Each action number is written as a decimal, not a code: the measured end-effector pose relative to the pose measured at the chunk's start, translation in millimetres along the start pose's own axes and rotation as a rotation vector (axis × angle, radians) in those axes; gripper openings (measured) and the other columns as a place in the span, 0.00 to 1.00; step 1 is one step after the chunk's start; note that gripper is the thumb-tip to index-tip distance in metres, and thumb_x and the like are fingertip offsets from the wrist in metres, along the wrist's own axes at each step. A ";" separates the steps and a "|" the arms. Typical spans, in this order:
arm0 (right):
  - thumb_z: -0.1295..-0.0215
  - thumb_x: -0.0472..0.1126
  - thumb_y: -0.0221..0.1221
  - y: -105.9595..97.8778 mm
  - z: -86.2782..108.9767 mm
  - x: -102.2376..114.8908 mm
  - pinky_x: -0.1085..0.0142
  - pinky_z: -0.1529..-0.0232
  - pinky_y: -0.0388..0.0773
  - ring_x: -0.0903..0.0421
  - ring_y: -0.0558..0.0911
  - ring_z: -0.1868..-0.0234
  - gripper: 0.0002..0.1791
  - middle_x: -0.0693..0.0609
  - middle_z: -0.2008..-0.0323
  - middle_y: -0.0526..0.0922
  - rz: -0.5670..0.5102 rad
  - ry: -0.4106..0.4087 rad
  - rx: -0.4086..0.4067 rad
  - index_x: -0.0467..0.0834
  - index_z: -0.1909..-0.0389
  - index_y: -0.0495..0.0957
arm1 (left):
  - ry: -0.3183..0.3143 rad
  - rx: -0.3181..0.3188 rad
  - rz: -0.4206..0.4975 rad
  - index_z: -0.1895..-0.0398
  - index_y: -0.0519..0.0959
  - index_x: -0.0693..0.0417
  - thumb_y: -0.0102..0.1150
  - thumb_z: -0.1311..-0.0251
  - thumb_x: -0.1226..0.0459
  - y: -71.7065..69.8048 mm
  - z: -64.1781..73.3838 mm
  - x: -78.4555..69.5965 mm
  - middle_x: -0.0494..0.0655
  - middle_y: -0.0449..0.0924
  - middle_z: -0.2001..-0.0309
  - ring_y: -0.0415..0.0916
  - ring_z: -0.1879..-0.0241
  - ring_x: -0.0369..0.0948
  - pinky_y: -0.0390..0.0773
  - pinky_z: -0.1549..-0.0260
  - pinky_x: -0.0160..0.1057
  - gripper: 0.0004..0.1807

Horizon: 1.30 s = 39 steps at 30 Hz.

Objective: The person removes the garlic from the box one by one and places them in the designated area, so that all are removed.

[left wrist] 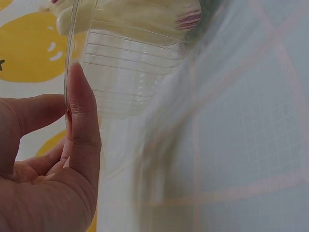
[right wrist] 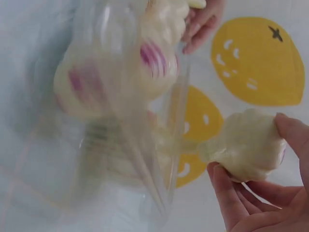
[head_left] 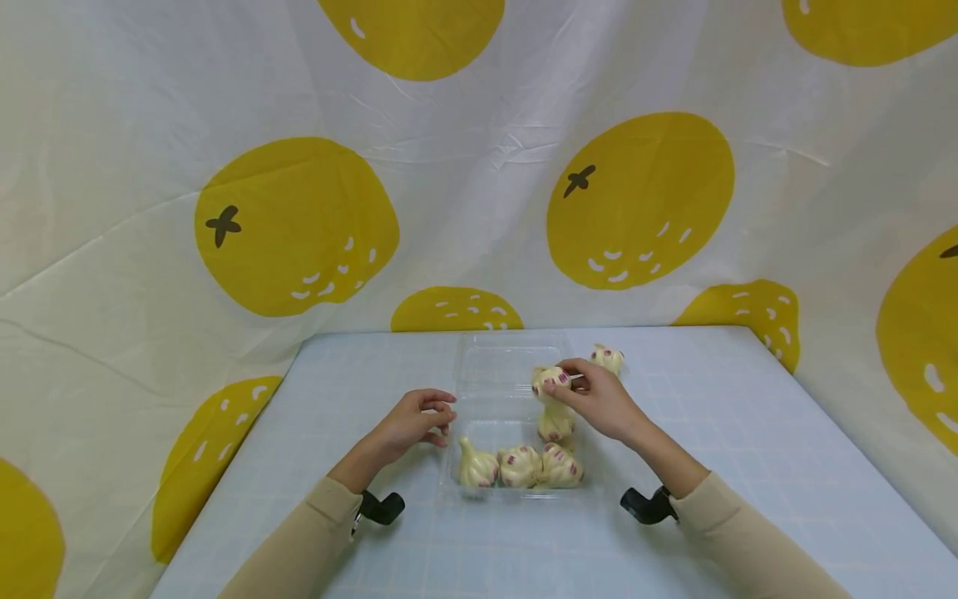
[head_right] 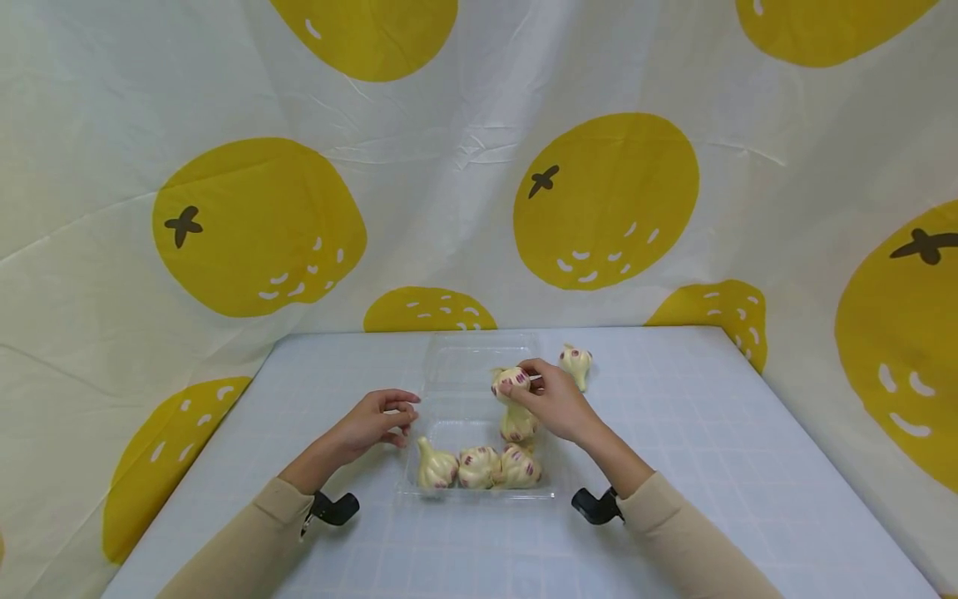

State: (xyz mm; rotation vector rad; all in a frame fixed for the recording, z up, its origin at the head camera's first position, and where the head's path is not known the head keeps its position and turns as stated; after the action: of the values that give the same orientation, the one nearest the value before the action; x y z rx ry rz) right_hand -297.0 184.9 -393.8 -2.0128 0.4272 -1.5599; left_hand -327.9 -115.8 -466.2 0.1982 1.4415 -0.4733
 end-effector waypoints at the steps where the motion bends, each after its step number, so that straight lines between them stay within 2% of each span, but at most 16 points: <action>1: 0.31 0.56 0.65 -3.4 0.0 -1.7 0.54 0.51 0.85 0.45 0.84 0.47 0.35 0.39 0.42 0.80 -0.005 0.001 -0.008 0.35 0.35 0.73 | 0.000 -0.001 -0.001 0.34 0.69 0.73 0.60 0.28 0.68 0.0 0.0 -0.1 0.53 0.76 0.61 0.76 0.68 0.42 0.86 0.69 0.38 0.25; 4: 0.31 0.57 0.65 -14.0 0.5 -8.9 0.53 0.51 0.85 0.44 0.84 0.46 0.35 0.37 0.40 0.79 -0.002 0.014 -0.032 0.34 0.35 0.74 | 0.000 -0.005 -0.007 0.34 0.69 0.73 0.60 0.28 0.67 -0.2 0.2 -0.6 0.53 0.76 0.61 0.76 0.68 0.42 0.86 0.69 0.38 0.25; 10: 0.30 0.58 0.63 -34.6 3.9 -24.6 0.50 0.48 0.84 0.40 0.83 0.42 0.37 0.34 0.31 0.70 0.026 0.054 -0.061 0.33 0.34 0.72 | -0.006 -0.011 -0.008 0.34 0.69 0.73 0.60 0.28 0.67 0.6 0.7 0.2 0.54 0.76 0.61 0.76 0.67 0.42 0.86 0.68 0.38 0.25; 17: 0.29 0.59 0.62 -59.6 4.2 -44.9 0.48 0.48 0.83 0.38 0.82 0.42 0.37 0.34 0.38 0.77 0.068 0.107 -0.105 0.33 0.34 0.72 | -0.012 -0.015 -0.009 0.35 0.70 0.73 0.61 0.29 0.68 0.6 0.6 2.4 0.51 0.76 0.63 0.76 0.68 0.42 0.86 0.69 0.38 0.24; 25: 0.29 0.66 0.57 -89.3 -0.7 -70.6 0.41 0.40 0.77 0.33 0.74 0.36 0.45 0.31 0.34 0.71 0.092 0.228 -0.139 0.31 0.31 0.66 | 0.008 -0.018 0.017 0.36 0.69 0.75 0.60 0.29 0.70 1.8 -1.9 0.7 0.48 0.73 0.64 0.76 0.69 0.42 0.85 0.72 0.37 0.24; 31: 0.27 0.65 0.55 -106.8 -6.4 -89.6 0.39 0.39 0.74 0.32 0.72 0.36 0.45 0.29 0.35 0.70 0.095 0.246 -0.173 0.30 0.29 0.65 | 0.005 -0.023 0.013 0.36 0.69 0.75 0.60 0.29 0.70 1.9 -0.4 -1.5 0.48 0.73 0.64 0.76 0.70 0.42 0.85 0.72 0.37 0.24; 39: 0.27 0.68 0.51 -117.5 -13.5 -120.5 0.35 0.37 0.70 0.29 0.67 0.34 0.47 0.27 0.31 0.64 0.091 0.326 -0.189 0.32 0.27 0.61 | 0.005 -0.008 0.018 0.35 0.69 0.75 0.60 0.29 0.69 2.4 0.3 -2.2 0.48 0.74 0.65 0.76 0.69 0.42 0.85 0.70 0.38 0.24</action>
State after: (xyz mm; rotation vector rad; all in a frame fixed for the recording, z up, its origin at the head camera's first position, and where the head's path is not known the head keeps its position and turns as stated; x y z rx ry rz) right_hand -352.8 342.8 -415.3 -1.8439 0.8079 -1.8543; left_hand -326.7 -113.4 -464.3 0.2066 1.4452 -0.4526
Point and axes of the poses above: each hand's wrist, its own z-axis away from the middle knuckle, its own y-axis out of the palm, x = y × z, the point moved 6 cm from there along -z, towards the middle knuckle
